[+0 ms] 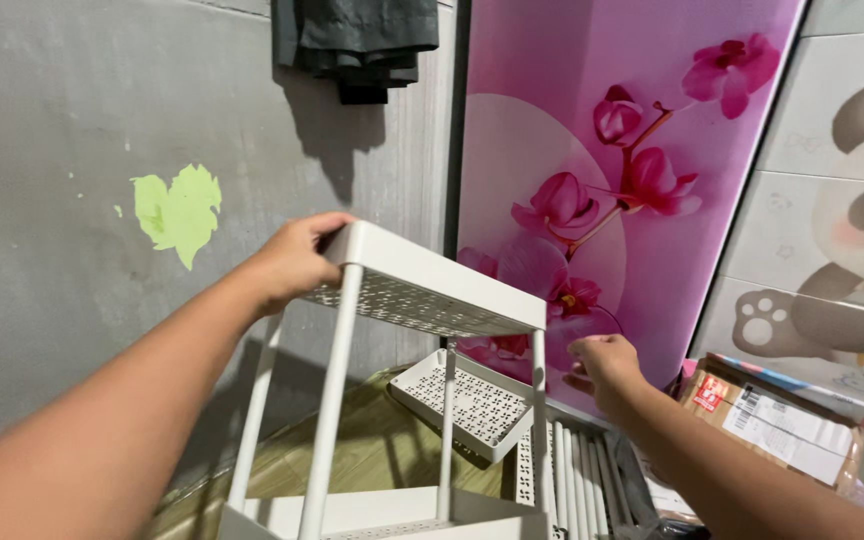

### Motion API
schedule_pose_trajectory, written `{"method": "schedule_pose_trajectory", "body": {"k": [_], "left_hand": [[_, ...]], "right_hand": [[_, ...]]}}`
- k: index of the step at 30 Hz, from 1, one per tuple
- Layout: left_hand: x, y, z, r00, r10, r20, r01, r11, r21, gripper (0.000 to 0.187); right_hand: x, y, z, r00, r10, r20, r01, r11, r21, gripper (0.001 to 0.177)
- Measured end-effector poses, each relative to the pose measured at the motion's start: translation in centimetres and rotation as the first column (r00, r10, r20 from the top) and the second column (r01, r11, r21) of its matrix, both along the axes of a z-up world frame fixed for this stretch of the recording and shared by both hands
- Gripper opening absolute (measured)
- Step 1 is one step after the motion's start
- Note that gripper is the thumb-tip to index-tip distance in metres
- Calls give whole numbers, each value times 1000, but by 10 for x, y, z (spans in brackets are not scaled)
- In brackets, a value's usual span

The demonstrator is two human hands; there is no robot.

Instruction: The person assembles a white plastic storage rack by inserting vertical poles into a perforated tray and attaching horizontal crossbars. They then place a small pink and blue packet into a nearby basket.

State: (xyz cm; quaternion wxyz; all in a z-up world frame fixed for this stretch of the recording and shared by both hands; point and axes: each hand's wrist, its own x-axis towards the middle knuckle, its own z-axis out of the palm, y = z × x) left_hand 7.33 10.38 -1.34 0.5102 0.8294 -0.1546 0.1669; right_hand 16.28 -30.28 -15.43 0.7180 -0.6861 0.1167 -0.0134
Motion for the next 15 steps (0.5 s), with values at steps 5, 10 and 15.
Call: {"method": "schedule_pose_trajectory", "body": {"k": [5, 10, 15], "left_hand": [[2, 23, -16, 993, -94, -65, 83, 984, -160, 67], [6, 49, -17, 995, -10, -102, 13, 999, 36, 56], [10, 83, -16, 968, 250, 34, -213, 738, 640, 42]], "right_hand": [[-10, 0, -4, 951, 242, -191, -256, 966, -48, 32], [-29, 20, 5, 899, 407, -160, -409, 912, 26, 51], [-47, 34, 23, 876, 474, 93, -480, 874, 73, 38]]}}
